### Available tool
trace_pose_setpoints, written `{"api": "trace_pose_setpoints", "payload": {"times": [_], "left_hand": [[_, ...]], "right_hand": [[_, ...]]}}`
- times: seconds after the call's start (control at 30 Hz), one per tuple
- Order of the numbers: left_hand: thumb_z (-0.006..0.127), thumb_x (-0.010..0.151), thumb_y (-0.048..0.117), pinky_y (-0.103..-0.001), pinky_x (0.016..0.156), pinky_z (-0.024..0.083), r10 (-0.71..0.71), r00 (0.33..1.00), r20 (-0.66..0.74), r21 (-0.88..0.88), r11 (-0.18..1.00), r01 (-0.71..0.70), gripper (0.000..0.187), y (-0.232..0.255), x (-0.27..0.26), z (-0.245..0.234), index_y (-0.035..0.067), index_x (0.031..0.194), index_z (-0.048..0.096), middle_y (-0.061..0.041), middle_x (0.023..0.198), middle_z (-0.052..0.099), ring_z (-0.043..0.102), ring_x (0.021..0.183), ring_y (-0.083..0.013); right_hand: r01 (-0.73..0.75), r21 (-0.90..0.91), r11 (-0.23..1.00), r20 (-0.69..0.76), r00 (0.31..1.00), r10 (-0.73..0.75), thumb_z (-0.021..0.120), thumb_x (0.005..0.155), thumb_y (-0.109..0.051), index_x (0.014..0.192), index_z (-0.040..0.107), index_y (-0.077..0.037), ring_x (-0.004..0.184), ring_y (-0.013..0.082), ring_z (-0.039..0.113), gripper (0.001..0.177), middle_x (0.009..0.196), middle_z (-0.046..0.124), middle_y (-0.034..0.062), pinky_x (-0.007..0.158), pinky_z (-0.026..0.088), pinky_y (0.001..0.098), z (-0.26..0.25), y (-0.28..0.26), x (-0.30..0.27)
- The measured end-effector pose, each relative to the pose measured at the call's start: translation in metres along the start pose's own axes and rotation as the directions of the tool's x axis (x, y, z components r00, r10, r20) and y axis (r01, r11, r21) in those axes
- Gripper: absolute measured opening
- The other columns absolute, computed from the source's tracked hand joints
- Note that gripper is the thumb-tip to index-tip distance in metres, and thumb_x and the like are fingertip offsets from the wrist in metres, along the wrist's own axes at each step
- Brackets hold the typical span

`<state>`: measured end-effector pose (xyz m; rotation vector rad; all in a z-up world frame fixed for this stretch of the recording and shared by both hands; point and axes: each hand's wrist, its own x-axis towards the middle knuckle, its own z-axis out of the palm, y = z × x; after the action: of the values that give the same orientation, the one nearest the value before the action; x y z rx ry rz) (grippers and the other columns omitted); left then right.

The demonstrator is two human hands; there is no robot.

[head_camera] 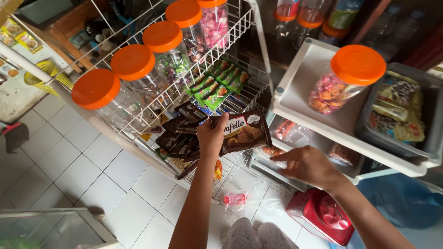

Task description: Organizes various snack packets and cookie boxes onto shelves and hanging strips in a small retail stall.

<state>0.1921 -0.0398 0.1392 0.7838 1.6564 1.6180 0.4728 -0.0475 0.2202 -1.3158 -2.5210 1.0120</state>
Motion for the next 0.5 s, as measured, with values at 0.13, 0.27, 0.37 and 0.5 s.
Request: {"api": "trace_pose_setpoints", "payload": {"times": [0.13,0.27,0.37,0.5], "left_hand": [[0.078,0.089,0.037,-0.028,0.055,0.043,0.101,0.992,0.071,0.005,0.995,-0.102,0.039,-0.004,-0.009,0.004,0.001,0.076,0.072,0.001,0.063,0.064,0.052,0.057,-0.0064],[0.079,0.092,0.036,-0.029,0.054,0.041,0.223,0.975,0.013,0.022,0.974,-0.223,0.046,0.001,-0.018,0.010,-0.001,0.068,0.063,0.000,0.061,0.061,0.047,0.058,-0.0058],[0.080,0.091,0.036,-0.029,0.053,0.042,0.245,0.969,-0.021,0.071,0.968,-0.243,0.047,0.012,-0.029,0.016,0.000,0.066,0.062,0.000,0.060,0.061,0.048,0.056,-0.0064],[0.080,0.089,0.036,-0.028,0.055,0.048,0.287,0.958,-0.012,0.062,0.956,-0.286,0.044,0.026,-0.045,0.020,0.001,0.069,0.064,0.000,0.063,0.067,0.055,0.057,-0.0063]], "right_hand": [[0.330,0.045,0.943,-0.088,0.942,-0.325,0.085,0.088,-0.028,0.090,0.090,-0.022,0.076,0.0140,0.070,0.008,0.099,0.073,0.0047,0.060,0.059,0.0270,0.032,0.045,-0.014],[0.004,0.293,0.956,-0.051,0.999,0.011,0.079,0.087,-0.023,0.079,0.082,-0.007,0.063,0.0143,0.072,0.018,0.072,0.077,0.0036,0.061,0.059,0.0309,0.034,0.031,-0.027],[-0.181,0.373,0.910,0.049,0.983,0.176,0.082,0.084,-0.019,0.082,0.085,-0.006,0.063,0.0113,0.075,0.013,0.072,0.080,0.0011,0.061,0.061,0.0296,0.026,0.019,-0.037],[0.064,0.570,0.819,-0.068,0.997,-0.030,0.082,0.086,-0.007,0.084,0.068,0.007,0.064,0.0124,0.073,0.020,0.070,0.072,0.0075,0.057,0.059,0.0306,0.043,0.050,-0.043]]}}
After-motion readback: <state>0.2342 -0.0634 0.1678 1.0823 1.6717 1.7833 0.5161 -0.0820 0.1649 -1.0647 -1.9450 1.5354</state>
